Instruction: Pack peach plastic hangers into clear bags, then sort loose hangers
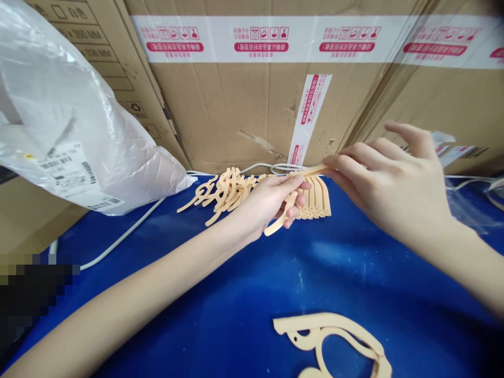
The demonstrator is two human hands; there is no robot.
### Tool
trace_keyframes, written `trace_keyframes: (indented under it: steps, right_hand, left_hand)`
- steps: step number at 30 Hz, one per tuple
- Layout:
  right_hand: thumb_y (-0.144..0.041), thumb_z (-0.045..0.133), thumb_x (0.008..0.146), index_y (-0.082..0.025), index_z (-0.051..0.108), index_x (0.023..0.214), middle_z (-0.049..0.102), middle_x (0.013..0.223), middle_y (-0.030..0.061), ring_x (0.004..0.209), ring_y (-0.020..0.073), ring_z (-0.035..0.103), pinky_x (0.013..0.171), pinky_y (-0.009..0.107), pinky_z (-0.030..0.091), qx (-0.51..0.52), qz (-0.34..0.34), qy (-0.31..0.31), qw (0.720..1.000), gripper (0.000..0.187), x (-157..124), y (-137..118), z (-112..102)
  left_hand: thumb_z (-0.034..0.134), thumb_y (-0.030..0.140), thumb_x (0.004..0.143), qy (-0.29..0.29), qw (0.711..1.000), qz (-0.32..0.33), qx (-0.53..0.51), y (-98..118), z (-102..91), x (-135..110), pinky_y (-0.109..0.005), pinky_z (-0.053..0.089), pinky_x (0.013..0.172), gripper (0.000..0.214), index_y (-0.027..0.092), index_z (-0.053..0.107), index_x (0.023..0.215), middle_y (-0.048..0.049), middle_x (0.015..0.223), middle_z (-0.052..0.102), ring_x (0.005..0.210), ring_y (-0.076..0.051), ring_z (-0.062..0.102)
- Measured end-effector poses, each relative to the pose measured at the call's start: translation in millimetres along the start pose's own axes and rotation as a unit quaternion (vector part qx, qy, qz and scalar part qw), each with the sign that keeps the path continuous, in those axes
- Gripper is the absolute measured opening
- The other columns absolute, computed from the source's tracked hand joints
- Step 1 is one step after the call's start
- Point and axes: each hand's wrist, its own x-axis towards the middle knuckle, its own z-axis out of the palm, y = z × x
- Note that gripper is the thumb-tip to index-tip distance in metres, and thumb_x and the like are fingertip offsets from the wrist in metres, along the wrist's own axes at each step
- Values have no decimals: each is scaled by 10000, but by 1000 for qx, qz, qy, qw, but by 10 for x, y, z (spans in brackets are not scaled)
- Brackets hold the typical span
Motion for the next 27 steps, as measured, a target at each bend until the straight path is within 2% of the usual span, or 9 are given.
trace_keyframes:
  steps: [3, 7, 12, 14, 15, 17, 18, 21, 27]
  right_hand:
    - [-273, 354, 1018, -284, 674, 824, 640, 701, 37, 750, 237, 588, 1048, 506, 384, -41, -57, -1, 998, 374, -33, -15, 29]
    - [-176, 382, 971, -231, 665, 893, 682, 712, 44, 664, 206, 598, 690, 358, 440, -3, -124, -13, 992, 299, -101, -47, 110]
    - [-119, 444, 803, -170, 655, 888, 588, 541, 26, 414, 155, 419, 478, 328, 235, 145, -22, -84, 986, 232, -152, -117, 242]
    - [-168, 448, 848, -184, 635, 822, 543, 480, -7, 382, 138, 416, 455, 308, 250, 207, 3, -111, 972, 190, -115, -63, 289]
    - [-207, 428, 899, -197, 609, 763, 534, 465, -18, 382, 128, 439, 454, 291, 290, 228, 9, -117, 966, 227, -82, -7, 308]
    - [-280, 333, 998, -214, 533, 668, 536, 460, -23, 404, 112, 493, 471, 260, 365, 270, 40, -108, 956, 392, 1, 152, 333]
    - [-315, 299, 1024, -218, 515, 665, 536, 467, -21, 422, 112, 510, 480, 254, 385, 279, 64, -88, 954, 430, 42, 243, 339]
    - [-351, 325, 1035, -215, 539, 711, 462, 468, -46, 403, 104, 457, 447, 250, 368, 276, 105, -33, 955, 411, 112, 480, 341]
    - [-350, 530, 971, -169, 648, 976, 703, 809, 98, 699, 181, 631, 621, 307, 462, 176, 46, 54, 982, 216, -71, 550, 426]
  left_hand:
    - [437, 241, 1047, 27, 998, 23, 46, 10, 23, -15, -134, 304, 314, 269, 152, 552, 821, 75, 517, 483, 333, -25, 365]
    - [415, 244, 1047, 24, 995, 2, 92, 3, 67, -26, -152, 295, 314, 276, 172, 514, 799, 75, 475, 460, 324, -49, 358]
    - [364, 250, 1057, 34, 990, -5, 136, -78, 136, -23, -153, 274, 397, 279, 193, 422, 791, 76, 578, 421, 392, -39, 351]
    - [394, 273, 1047, 72, 956, 66, 276, -102, 123, -48, -173, 291, 450, 246, 195, 441, 818, 60, 614, 427, 459, -62, 402]
    - [420, 301, 1037, 102, 917, 116, 369, -99, 92, -60, -188, 304, 478, 224, 196, 469, 845, 49, 620, 438, 504, -85, 439]
    - [445, 366, 1020, 159, 824, 191, 510, -48, -31, -67, -211, 321, 521, 207, 199, 522, 925, 25, 635, 486, 576, -123, 490]
    - [407, 384, 1027, 177, 805, 194, 532, 1, -124, -56, -216, 333, 530, 241, 198, 533, 940, 12, 659, 525, 587, -128, 501]
    - [323, 310, 1018, 201, 849, 94, 480, 218, -491, 17, -210, 404, 511, 305, 189, 548, 851, -18, 767, 617, 563, -111, 521]
    - [537, 258, 875, 197, 813, 37, 547, 429, -1111, 82, -233, 433, 526, 197, 180, 671, 753, -26, 696, 634, 558, -133, 561]
